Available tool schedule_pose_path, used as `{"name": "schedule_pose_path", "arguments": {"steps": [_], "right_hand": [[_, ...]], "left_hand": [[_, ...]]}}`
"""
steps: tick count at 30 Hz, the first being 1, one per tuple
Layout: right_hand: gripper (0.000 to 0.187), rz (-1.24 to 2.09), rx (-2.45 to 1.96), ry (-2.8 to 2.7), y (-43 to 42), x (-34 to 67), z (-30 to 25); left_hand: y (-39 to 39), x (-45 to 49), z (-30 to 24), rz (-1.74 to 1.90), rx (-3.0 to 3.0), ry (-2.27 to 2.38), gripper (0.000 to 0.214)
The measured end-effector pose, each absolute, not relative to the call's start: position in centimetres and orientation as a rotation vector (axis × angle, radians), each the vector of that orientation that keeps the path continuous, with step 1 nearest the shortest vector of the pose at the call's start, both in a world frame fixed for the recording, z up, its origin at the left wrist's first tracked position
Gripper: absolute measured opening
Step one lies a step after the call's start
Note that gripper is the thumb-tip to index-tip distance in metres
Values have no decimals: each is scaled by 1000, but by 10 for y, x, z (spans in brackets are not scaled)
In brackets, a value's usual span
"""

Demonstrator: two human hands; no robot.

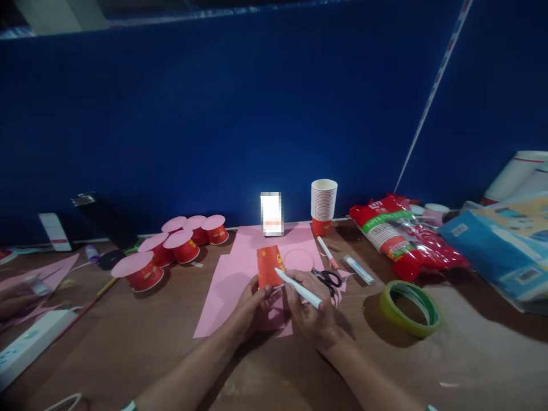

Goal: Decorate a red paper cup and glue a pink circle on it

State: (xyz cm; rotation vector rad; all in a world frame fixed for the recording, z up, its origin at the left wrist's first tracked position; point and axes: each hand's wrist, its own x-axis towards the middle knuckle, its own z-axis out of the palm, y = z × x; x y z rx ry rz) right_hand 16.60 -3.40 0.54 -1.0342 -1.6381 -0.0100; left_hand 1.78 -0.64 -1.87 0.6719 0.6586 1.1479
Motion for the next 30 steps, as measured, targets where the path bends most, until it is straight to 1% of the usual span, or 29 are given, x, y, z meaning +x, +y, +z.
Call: {"name": "schedule_pose_path", "arguments": {"steps": [15, 19, 23, 27, 30], "right_hand": [[15, -20, -1065, -1657, -31, 169, 4], [13, -22, -1057, -1670, -32, 169, 5], [16, -6, -1082, -1631, -32, 168, 3], [14, 24, -1085, -1629, -31, 168, 3], [18, 50, -1085, -1616, -32, 168, 5]], "left_hand": [[-6, 16, -21, 1112, 803, 682, 47], [-6, 16, -22, 1122, 851, 687, 50], [-6, 17, -22, 1128, 851, 702, 51], [-6, 16, -21, 1117, 854, 716, 53], [-6, 16, -21, 1115, 852, 706, 54]]}}
